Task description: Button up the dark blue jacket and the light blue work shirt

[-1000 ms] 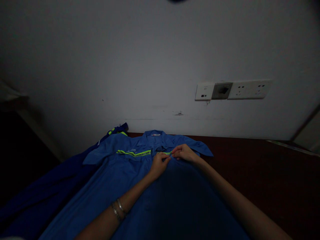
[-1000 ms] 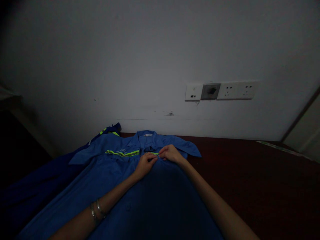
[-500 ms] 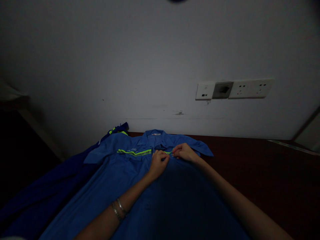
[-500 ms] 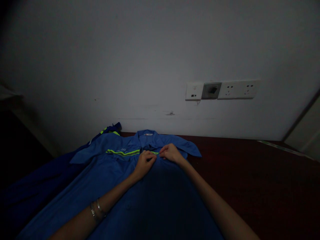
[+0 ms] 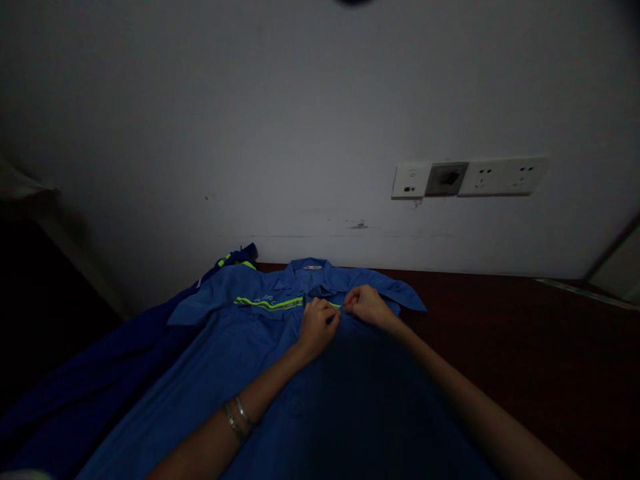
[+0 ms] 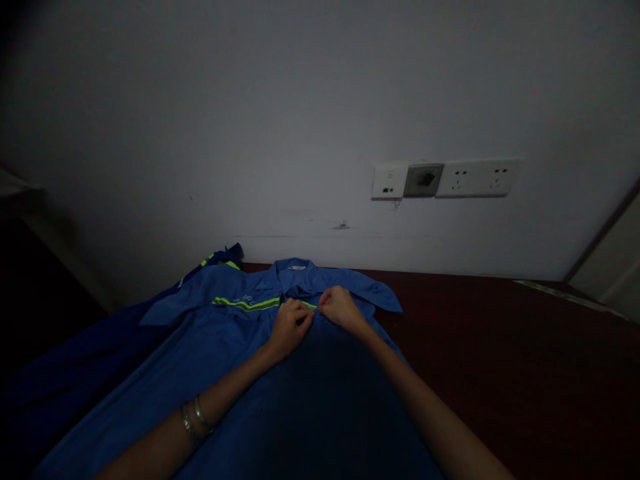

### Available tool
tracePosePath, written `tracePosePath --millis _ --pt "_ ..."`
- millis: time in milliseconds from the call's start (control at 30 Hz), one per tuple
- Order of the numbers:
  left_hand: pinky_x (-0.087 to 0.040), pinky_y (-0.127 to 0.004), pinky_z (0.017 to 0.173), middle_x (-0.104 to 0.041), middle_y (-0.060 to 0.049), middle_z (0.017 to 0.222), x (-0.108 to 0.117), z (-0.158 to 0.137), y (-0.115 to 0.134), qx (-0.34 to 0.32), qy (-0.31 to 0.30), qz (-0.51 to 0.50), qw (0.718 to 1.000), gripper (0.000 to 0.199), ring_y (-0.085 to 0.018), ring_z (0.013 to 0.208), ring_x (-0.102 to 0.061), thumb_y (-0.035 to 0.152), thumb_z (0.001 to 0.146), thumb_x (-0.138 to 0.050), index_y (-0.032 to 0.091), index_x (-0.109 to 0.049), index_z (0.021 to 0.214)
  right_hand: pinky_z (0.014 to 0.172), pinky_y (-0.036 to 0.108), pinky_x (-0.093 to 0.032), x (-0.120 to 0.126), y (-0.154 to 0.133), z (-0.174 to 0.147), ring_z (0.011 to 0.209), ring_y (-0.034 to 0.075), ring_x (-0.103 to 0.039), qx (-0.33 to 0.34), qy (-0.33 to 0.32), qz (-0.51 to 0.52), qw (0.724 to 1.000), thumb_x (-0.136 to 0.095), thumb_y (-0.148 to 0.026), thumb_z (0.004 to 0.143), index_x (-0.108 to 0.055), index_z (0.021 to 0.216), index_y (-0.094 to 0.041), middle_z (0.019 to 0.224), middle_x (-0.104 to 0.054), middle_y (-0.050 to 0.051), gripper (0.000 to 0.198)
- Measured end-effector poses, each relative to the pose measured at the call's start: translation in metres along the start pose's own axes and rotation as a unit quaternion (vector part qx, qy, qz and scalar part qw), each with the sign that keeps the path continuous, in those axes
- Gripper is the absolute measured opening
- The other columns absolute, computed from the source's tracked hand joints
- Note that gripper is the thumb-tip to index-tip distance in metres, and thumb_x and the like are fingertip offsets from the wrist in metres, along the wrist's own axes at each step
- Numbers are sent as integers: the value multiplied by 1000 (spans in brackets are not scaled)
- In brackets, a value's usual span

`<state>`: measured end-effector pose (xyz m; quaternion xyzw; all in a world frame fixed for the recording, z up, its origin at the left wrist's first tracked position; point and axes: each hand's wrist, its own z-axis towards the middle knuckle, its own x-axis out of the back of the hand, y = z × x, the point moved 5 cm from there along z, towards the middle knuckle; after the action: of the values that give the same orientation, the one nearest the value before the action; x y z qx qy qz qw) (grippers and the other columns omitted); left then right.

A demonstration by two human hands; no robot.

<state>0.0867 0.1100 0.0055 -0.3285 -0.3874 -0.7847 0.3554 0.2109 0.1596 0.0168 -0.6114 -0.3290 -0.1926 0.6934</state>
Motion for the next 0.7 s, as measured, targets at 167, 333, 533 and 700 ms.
tracePosePath --millis 167,333,533,700 --pt "-35 -31 74 -60 -5 81 2 0 -1 -4 5 17 1000 18 -18 84 -48 24 83 -49 19 -67 80 52 18 -38 1 -8 -5 60 13 -58 47 21 -12 999 -59 -15 61 -68 73 -10 68 -67 6 16" --pt "-35 -32 77 -61 -4 87 1 2 -9 -19 -38 18 999 12 -18 87 -49 24 79 -56 19 -65 84 53 18 -39 -3 0 -2 62 14 -59 64 14 17 998 -59 -17 61 -68 73 -9 67 -67 6 17" --pt "-35 -33 79 -62 -5 89 -3 -1 -3 -95 -72 72 990 21 -19 89 -50 16 80 -51 18 -59 99 50 17 -39 -5 10 3 57 12 -58 54 -3 30 998 -57 -15 61 -68 71 -9 63 -66 5 16" --pt "-37 -34 75 -59 -6 81 -2 -5 5 -187 -53 164 967 18 -20 84 -48 16 84 -45 15 -57 98 47 16 -37 -4 14 6 53 11 -57 55 1 43 998 -56 -16 61 -67 68 -11 58 -65 3 14"
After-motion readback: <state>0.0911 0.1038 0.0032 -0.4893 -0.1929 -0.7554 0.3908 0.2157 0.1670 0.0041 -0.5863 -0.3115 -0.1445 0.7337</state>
